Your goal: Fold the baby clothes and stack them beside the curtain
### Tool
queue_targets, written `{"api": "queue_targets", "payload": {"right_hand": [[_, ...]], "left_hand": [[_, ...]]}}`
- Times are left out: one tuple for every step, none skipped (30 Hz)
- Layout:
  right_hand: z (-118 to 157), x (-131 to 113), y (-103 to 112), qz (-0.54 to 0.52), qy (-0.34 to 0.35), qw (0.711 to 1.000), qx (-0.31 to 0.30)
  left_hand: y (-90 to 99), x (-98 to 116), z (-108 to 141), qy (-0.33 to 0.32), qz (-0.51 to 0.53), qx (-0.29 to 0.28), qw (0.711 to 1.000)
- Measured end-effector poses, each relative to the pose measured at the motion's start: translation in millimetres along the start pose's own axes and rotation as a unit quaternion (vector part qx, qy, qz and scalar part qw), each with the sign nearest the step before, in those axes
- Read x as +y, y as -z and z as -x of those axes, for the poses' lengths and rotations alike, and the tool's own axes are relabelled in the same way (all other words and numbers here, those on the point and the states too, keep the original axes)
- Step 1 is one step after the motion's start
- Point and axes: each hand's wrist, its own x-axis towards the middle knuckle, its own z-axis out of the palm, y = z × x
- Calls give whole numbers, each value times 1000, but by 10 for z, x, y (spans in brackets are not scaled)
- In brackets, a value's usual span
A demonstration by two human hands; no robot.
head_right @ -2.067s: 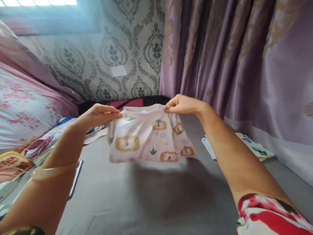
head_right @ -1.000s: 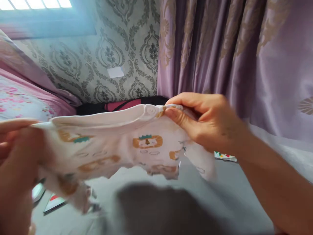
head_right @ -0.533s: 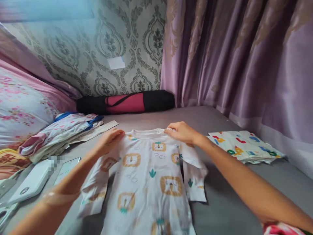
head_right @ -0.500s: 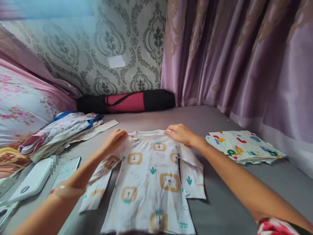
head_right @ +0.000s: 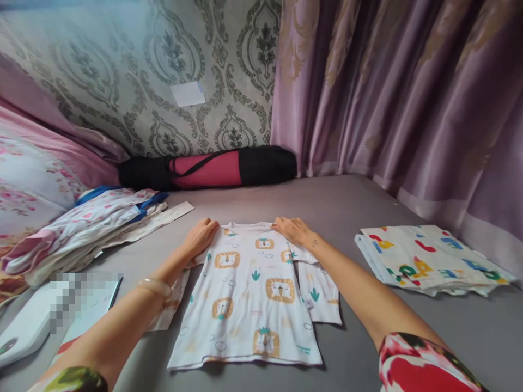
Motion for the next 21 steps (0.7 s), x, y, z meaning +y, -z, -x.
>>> {"api": "queue_targets", "payload": {"right_hand": [[-64,26,0,-4,1,1000,-2],[-128,52,-2,-8,1,1000,-2],[-190,80,-6,-11,0,1000,0],[-251,107,-11,-13,-1,1000,3],[-309,135,-14,-14,-2,1000,8],[-365,161,-15,-16,-3,1000,11],[-418,187,-13,-19,-3,1000,12],[-470,211,-7,-22,-2,1000,11],[-519,233,1,-26,-1,1000,9],[-568,253,10,-30,0,1000,7],[-616,269,19,-33,0,999,6],[-662,283,25,-37,0,999,7],[-708,295,28,-42,-2,999,11],[-752,305,26,-50,-6,999,17],[-795,316,19,-60,-12,998,23],[-835,330,9,-75,-23,997,29],[-872,349,-4,-94,-39,994,34],[-906,375,-15,-118,-59,991,35],[-937,408,-25,-148,-81,985,32],[-963,447,-29,-184,-98,978,24],[-986,490,-28,-227,-111,967,12]], "left_hand": [[1,-20,-59,2,3,-4,1000],[1,-40,-118,2,7,-7,1000],[-1,-59,-176,1,10,-9,1000],[-4,-77,-231,0,13,-10,1000],[-7,-96,-285,0,16,-9,1000],[-9,-114,-337,1,19,-6,1000],[-10,-132,-387,1,22,-2,1000],[-9,-151,-438,0,23,1,1000],[-7,-170,-489,-2,22,4,1000],[-5,-191,-540,-4,19,7,1000],[-3,-214,-592,-6,14,11,1000],[-3,-239,-642,-8,8,17,1000],[-4,-264,-691,-7,1,26,1000],[-7,-288,-737,-6,-7,34,999],[-11,-305,-779,-3,-14,37,999],[-14,-312,-817,0,-20,31,999],[-14,-303,-852,11,-26,19,999],[-10,-271,-884,29,-35,5,999],[-3,-211,-915,51,-45,-4,998],[5,-121,-949,71,-53,-1,996],[12,1,-985,85,-56,13,995]]}}
